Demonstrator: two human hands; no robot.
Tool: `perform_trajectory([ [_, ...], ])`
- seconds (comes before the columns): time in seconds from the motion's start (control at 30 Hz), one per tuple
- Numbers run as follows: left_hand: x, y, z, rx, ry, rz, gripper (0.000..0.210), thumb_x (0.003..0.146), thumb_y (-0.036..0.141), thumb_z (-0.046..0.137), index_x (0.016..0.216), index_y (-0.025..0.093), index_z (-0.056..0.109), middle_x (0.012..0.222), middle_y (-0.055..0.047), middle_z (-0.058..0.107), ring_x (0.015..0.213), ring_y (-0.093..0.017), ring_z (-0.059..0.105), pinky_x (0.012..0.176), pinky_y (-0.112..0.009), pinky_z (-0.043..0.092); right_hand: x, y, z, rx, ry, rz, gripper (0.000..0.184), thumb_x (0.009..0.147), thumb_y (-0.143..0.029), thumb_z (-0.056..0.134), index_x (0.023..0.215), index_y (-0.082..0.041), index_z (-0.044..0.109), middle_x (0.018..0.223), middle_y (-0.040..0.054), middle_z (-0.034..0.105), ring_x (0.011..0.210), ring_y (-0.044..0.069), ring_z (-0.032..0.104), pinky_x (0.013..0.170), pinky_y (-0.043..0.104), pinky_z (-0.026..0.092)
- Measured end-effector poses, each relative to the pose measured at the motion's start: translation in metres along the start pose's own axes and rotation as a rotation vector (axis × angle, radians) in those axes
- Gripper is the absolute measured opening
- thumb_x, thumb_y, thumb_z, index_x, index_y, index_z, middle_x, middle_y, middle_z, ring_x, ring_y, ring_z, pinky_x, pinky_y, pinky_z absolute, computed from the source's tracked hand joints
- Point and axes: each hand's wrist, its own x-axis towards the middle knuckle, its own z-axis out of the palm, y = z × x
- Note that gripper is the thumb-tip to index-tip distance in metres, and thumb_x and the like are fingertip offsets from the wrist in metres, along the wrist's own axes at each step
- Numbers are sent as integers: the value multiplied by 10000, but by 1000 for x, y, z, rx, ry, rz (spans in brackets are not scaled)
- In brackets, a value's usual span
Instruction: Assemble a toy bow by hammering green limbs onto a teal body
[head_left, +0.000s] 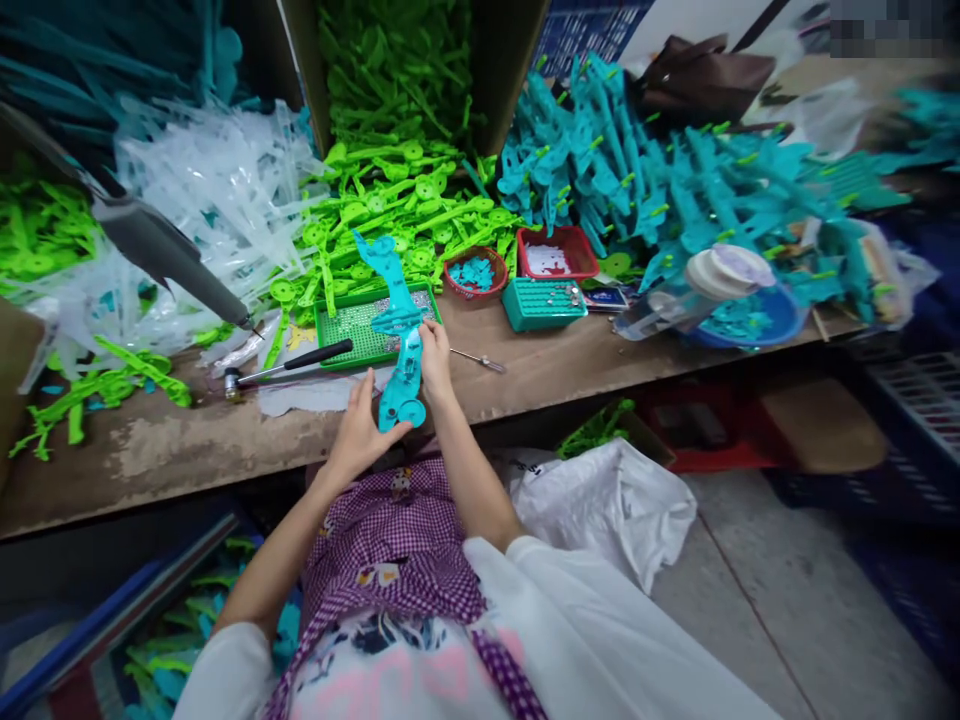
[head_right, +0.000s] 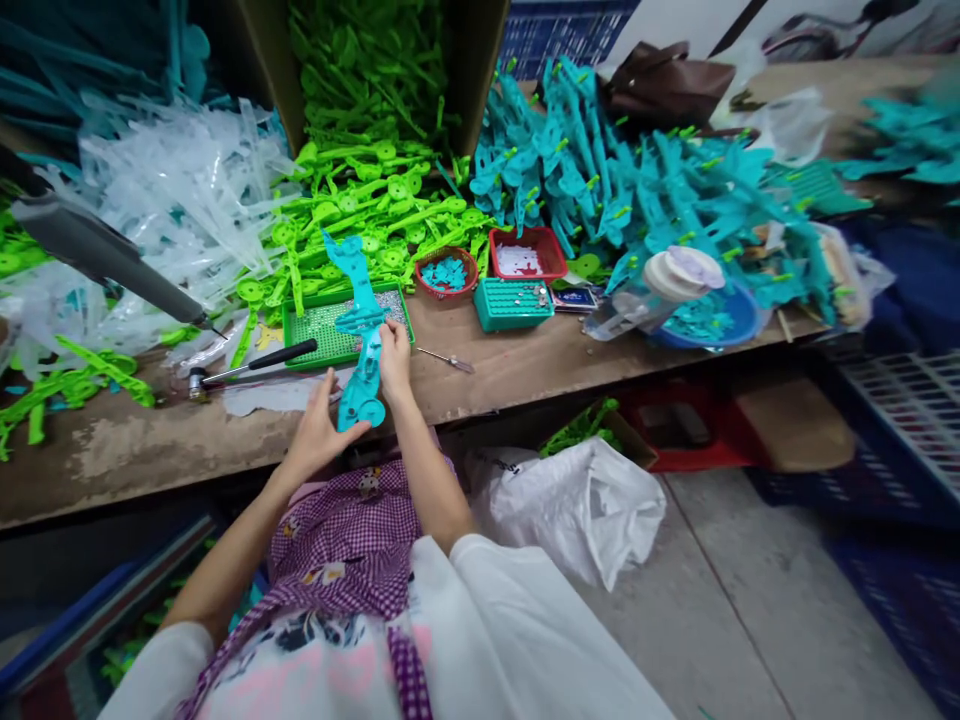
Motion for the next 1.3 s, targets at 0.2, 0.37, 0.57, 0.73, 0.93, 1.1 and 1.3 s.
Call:
perform_trajectory([
  [0.2,44,-25,16,-161,-254,-123,436,768,436,661,1098,161,586,798,-32,681,775,-231,666,779,-358,517,13,-26,-38,-305,-277,-198,448,846,-569,540,1142,-247,633,1088,58,695,1046,206,615,974,379,479],
  [0.37,40,-32,18,-240,-213,-191,448,795,470,635,1096,155,532,612,19,637,540,-176,611,586,-291,478,50,-85,-136,-715,80,-527,348,900,-416,495,1065,-172,680,1102,125,706,999,236,629,946,389,467],
  [0.57,41,-37,21,-317,-196,-173,567,784,500,665,1193,140,507,668,10,668,573,-172,651,626,-295,509,107,-109,-210,-1196,303,-355,232,838,-216,538,957,-119,712,1021,179,723,912,271,635,882,405,456],
  [0.73,41,-38,21,-336,-184,-170,602,781,479,675,1239,134,490,676,11,666,566,-171,651,617,-297,517,114,-89,-215,-1306,192,-362,185,827,-225,576,917,-129,707,1029,171,716,933,266,629,853,385,452],
  [0.93,41,-35,22,-354,-184,-172,602,763,470,679,1230,135,498,657,21,652,554,-169,642,600,-295,514,129,-99,-221,-1309,106,-289,93,764,-206,647,829,-143,670,893,125,720,810,227,622,807,356,454],
  [1.1,42,-32,22,-334,-159,-188,595,740,501,681,1178,130,524,663,13,655,548,-166,641,601,-293,512,96,-97,-270,-1124,443,-400,244,864,-243,522,1020,-120,662,998,137,707,875,211,632,847,335,464],
  [1.3,41,-29,21,-291,-148,-165,540,758,480,676,1152,140,532,665,9,658,562,-180,649,616,-304,519,59,-72,-332,-1211,673,-75,300,839,-187,494,992,-56,716,1046,251,678,946,279,611,921,422,435],
])
